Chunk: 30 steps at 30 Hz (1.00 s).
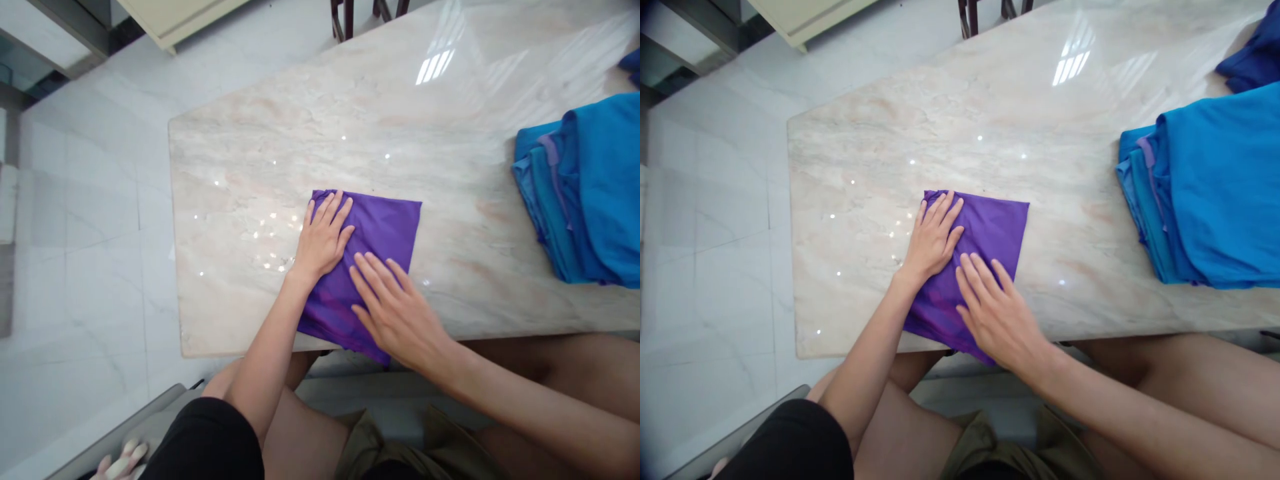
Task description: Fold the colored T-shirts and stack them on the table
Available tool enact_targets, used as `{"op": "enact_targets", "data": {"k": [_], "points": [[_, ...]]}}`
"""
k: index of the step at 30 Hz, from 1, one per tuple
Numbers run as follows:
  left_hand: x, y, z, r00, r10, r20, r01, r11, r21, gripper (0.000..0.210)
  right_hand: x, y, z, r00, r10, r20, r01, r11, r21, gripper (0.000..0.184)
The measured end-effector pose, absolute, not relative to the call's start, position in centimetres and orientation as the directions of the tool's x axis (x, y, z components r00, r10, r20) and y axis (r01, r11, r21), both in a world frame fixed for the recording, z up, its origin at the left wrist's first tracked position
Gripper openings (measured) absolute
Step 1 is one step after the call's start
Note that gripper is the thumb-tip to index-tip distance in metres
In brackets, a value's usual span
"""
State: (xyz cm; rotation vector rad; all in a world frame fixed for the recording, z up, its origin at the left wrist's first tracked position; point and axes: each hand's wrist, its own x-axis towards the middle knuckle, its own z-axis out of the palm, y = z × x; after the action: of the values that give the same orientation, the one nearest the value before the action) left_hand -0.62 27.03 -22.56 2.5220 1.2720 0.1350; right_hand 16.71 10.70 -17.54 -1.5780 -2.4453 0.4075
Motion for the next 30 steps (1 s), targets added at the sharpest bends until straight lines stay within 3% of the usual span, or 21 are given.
{"op": "enact_targets", "data": {"k": [3,7,12,17,20,23,30], "points": [[-1.0,27.8,-22.9,0.459,0.887,-0.052,0.854,-0.424,0.302,0.062,15.9,7.2,-20.2,-0.507,0.862,0.025,0.775,0.468,-0.424,0.071],[-2.3,25.7,-20.5,0.326,0.945,-0.031,0.902,-0.302,0.307,0.058,19.7,8.9,-22.2,-0.595,0.803,0.039,0.719,0.553,-0.42,0.069],[-4.9,19.2,-16.0,0.555,0.822,-0.127,0.804,-0.491,0.335,0.028,25.4,13.3,-19.1,-0.639,0.769,0.009,0.71,0.594,-0.379,0.053],[-5.7,14.1,-16.1,0.692,0.687,-0.222,0.718,-0.626,0.304,0.038,28.0,14.0,-16.3,-0.659,0.743,-0.118,0.719,0.576,-0.39,0.021],[-5.7,12.7,-17.0,0.698,0.683,-0.215,0.711,-0.623,0.327,0.023,29.0,13.9,-16.3,-0.646,0.741,-0.184,0.74,0.549,-0.388,0.009],[-5.4,12.4,-17.0,0.698,0.678,-0.233,0.707,-0.597,0.38,0.005,29.8,14.2,-16.4,-0.652,0.723,-0.227,0.734,0.528,-0.427,0.018],[-4.6,13.4,-14.6,0.723,0.59,-0.36,0.683,-0.531,0.501,0.01,31.2,15.4,-15.3,-0.634,0.7,-0.329,0.721,0.381,-0.578,0.027]]}}
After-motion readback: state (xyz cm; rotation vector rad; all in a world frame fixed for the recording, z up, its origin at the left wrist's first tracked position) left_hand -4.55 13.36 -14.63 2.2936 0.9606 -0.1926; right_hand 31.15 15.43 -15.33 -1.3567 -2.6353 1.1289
